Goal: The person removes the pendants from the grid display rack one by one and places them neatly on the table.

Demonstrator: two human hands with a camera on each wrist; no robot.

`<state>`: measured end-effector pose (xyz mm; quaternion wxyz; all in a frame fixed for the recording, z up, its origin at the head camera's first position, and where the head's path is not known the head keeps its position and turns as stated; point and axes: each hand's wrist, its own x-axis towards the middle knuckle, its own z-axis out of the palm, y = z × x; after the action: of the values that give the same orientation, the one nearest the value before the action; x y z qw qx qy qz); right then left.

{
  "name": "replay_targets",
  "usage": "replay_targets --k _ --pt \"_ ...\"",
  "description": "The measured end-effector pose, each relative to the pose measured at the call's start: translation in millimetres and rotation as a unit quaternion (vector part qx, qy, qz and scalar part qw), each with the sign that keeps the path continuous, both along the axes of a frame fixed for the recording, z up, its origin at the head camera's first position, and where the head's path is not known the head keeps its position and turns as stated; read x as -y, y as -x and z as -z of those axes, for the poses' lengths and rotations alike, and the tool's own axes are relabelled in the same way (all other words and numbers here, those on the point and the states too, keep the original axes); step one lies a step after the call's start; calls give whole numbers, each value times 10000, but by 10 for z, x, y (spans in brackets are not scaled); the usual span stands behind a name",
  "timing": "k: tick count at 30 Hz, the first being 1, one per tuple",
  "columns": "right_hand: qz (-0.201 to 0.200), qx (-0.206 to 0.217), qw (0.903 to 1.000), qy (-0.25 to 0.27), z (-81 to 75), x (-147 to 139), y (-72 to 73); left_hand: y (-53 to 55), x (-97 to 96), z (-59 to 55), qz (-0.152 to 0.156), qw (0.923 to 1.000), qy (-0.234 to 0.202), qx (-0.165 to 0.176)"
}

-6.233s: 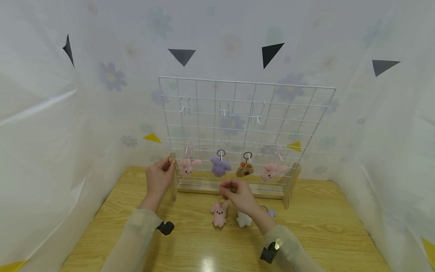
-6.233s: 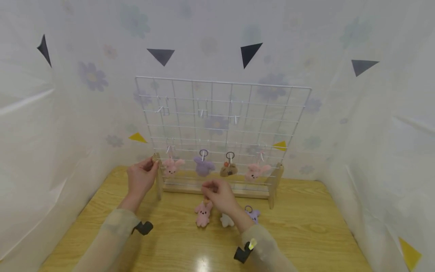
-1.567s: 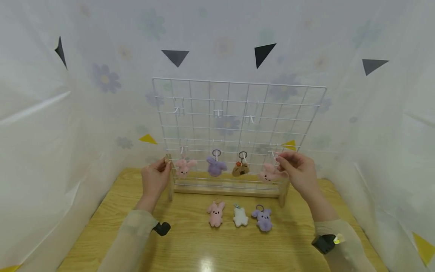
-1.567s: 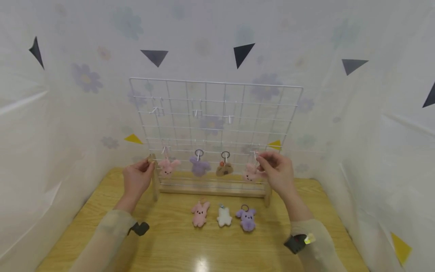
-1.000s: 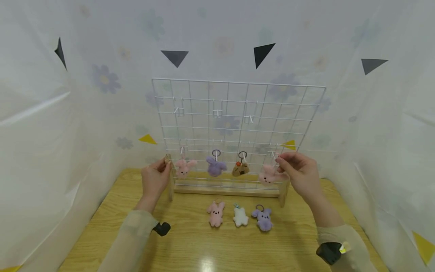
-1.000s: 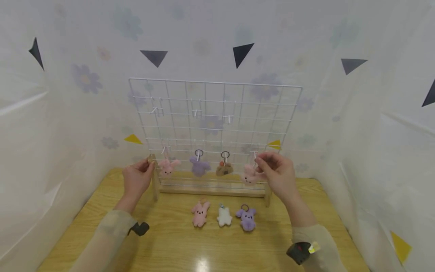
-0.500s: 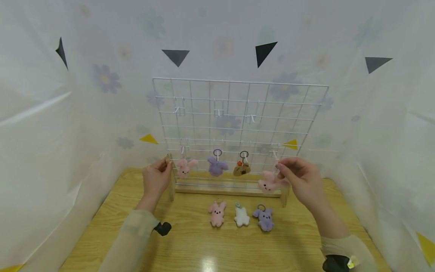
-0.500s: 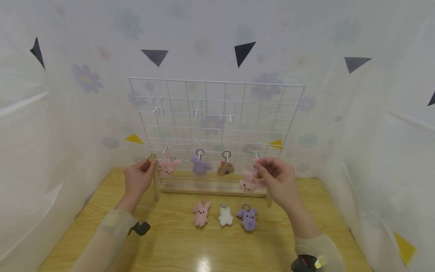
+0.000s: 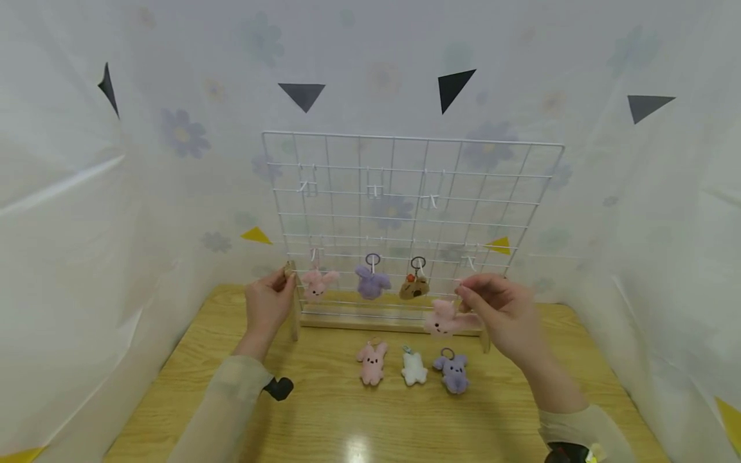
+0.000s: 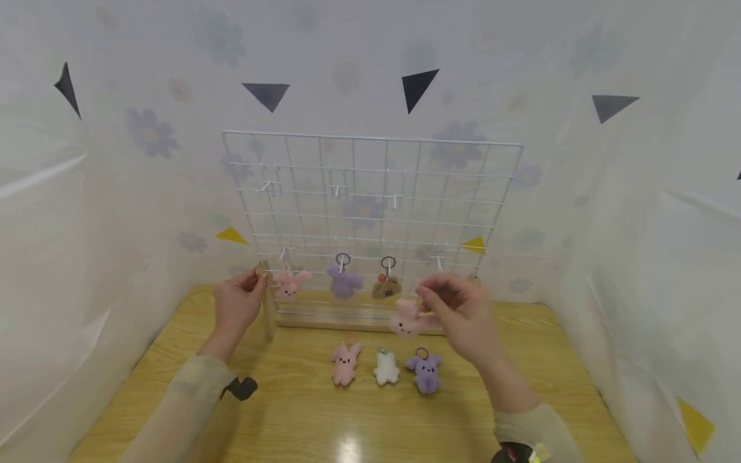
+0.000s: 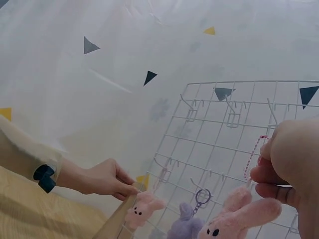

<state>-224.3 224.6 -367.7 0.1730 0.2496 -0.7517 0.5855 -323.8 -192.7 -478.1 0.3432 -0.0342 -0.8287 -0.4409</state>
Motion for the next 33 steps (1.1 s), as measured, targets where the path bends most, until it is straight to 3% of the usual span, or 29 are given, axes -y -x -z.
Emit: replay_targets --k 6,18,28,33 --pt "-336 13 9994 -3 57 91 -6 -5 6 6 -37 10000 -15 64" --pt "-595 133 9981 65 201 315 -50 -5 8 10 -3 10000 -43 -26" --pt "-1282 352 9903 399 393 570 -72 21 16 18 -3 9999 -27 -140" --pt "-1338 404 9895 377 470 684 -73 12 13 12 -3 9999 -51 -99"
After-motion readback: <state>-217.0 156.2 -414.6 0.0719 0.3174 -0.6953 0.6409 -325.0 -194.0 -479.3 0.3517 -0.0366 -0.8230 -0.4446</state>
